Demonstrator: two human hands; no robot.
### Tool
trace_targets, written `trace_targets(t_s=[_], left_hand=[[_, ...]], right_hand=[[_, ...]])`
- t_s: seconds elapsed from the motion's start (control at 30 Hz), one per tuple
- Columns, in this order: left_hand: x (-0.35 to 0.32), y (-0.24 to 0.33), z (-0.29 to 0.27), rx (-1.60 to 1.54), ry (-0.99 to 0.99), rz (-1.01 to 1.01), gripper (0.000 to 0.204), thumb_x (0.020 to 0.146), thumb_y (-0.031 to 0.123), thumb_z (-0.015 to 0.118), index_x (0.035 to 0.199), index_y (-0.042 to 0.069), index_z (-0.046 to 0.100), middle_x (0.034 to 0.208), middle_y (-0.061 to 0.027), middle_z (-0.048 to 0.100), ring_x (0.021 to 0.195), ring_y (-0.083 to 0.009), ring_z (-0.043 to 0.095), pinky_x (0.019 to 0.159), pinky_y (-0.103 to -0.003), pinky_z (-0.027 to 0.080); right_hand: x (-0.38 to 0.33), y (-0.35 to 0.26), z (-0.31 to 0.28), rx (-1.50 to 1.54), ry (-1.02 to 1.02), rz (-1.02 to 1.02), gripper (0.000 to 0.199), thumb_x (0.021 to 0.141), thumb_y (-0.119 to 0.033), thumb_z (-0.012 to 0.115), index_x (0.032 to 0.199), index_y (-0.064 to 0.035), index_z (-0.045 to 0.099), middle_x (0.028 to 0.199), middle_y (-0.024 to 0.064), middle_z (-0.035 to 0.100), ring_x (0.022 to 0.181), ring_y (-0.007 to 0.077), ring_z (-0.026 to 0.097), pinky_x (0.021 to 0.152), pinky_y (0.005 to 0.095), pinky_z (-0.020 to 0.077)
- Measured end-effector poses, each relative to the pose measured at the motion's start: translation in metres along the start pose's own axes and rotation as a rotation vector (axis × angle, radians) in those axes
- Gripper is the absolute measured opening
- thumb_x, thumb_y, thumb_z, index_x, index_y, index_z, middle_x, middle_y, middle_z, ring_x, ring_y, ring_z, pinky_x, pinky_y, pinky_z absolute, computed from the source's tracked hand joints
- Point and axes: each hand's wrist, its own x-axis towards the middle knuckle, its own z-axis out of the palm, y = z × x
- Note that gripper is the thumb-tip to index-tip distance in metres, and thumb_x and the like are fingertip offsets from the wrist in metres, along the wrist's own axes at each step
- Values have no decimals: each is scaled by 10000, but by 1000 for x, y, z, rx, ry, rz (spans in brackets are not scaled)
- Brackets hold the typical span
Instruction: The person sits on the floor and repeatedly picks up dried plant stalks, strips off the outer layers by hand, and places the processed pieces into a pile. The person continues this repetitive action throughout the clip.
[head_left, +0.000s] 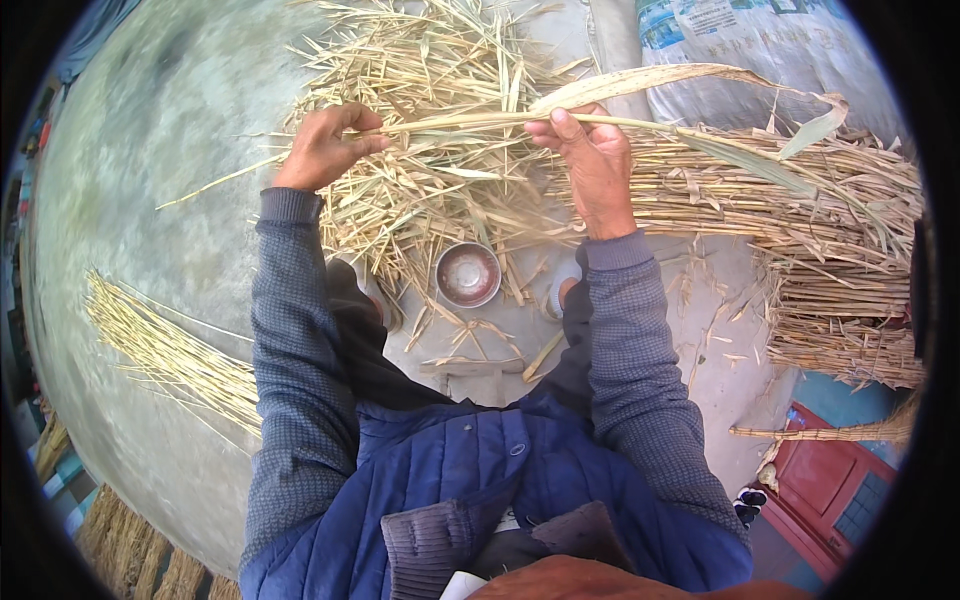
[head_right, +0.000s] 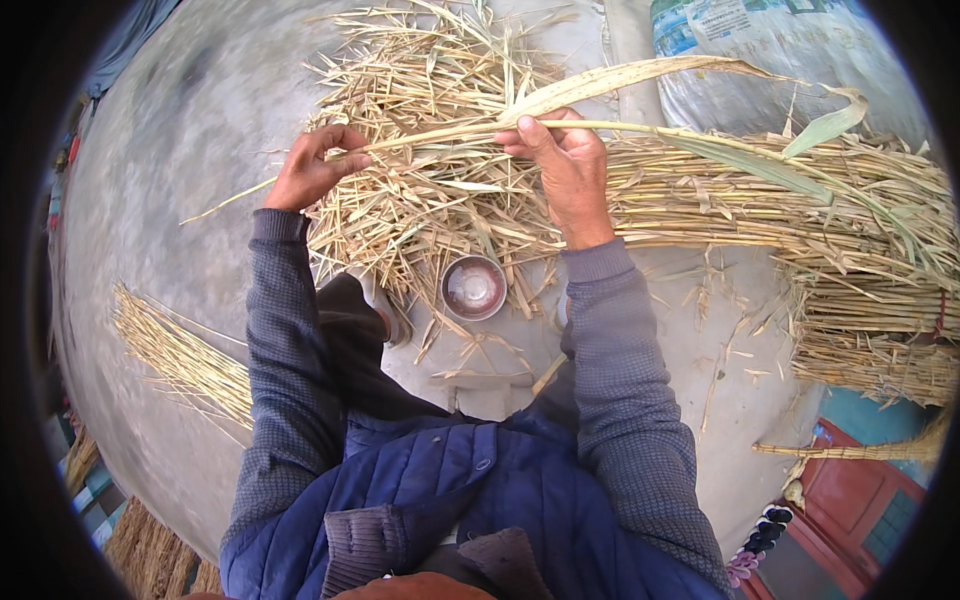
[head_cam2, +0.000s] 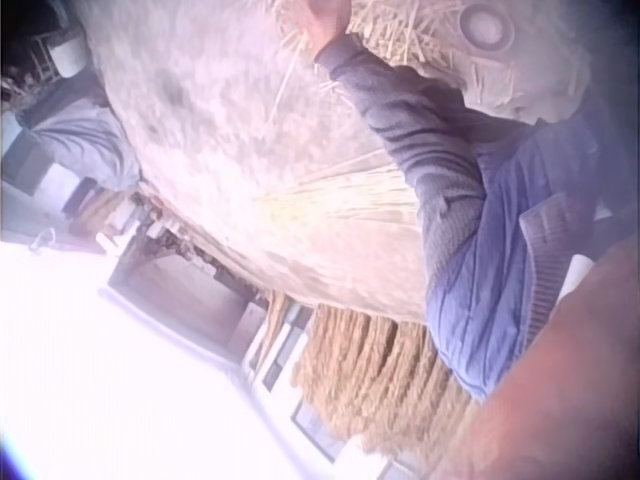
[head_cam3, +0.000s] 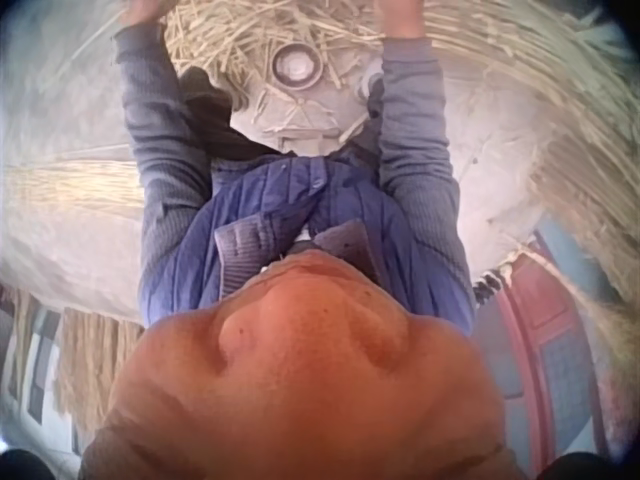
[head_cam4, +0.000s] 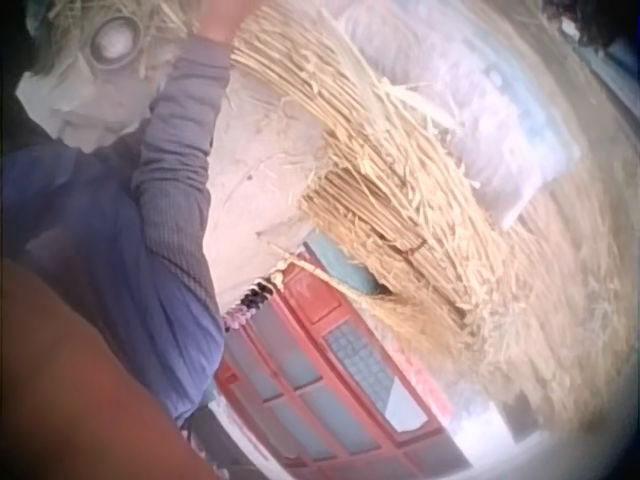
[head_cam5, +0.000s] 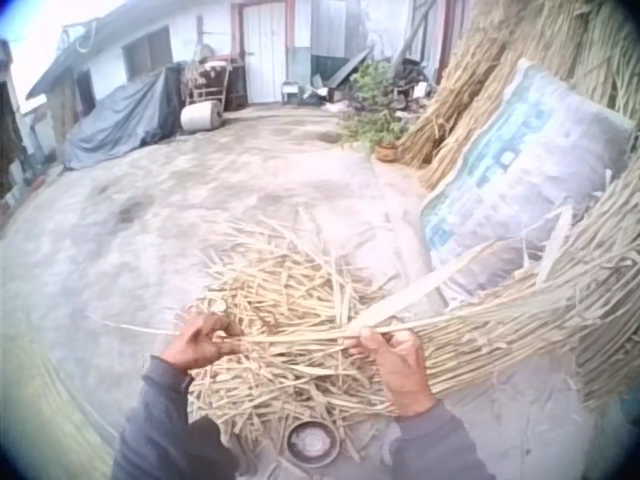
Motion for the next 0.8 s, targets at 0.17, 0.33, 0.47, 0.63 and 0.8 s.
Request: trace_targets(t_s=[0.17,0.33,0.47,0.63,0.8], left_hand=[[18,23,51,-269,-14,44,284,843,279,801,912,10,742,808,-71,706,723,-140,630,646,-302,500],[23,20,54,-607,57,-75,227,860,229,796,951,27,746,778,-30,707,689,-96,614,643,-255,497],[26,14,48,-529,6,-52,242,877,206,785,1029,32,715,913,-22,721,814,-95,625,741,-253,511],[19,-8,33,-289,-133,-149,331,857,265,801,1066,27,706,949,-28,711,853,-91,613,770,-280,497],[17,-26,21,-427,-45,-180,212,875,239,788,935,46,725,828,-15,715,750,-92,617,635,-255,477]], right_hand=[[-2,6,13,-12,-43,25,241,981,-197,664,1063,28,637,992,142,723,897,195,723,802,286,585],[-1,5,9,-37,-86,25,221,982,-167,656,1098,16,612,1026,152,707,951,239,721,839,320,586],[0,9,4,-22,-116,47,240,978,-170,663,1114,20,604,1038,161,705,966,247,720,838,319,589],[0,9,-5,3,-16,82,236,977,-156,661,1118,25,604,1037,165,704,970,249,720,830,319,591],[2,7,-10,30,-49,30,240,975,-140,659,1128,34,595,1054,179,702,940,242,723,833,319,590]])
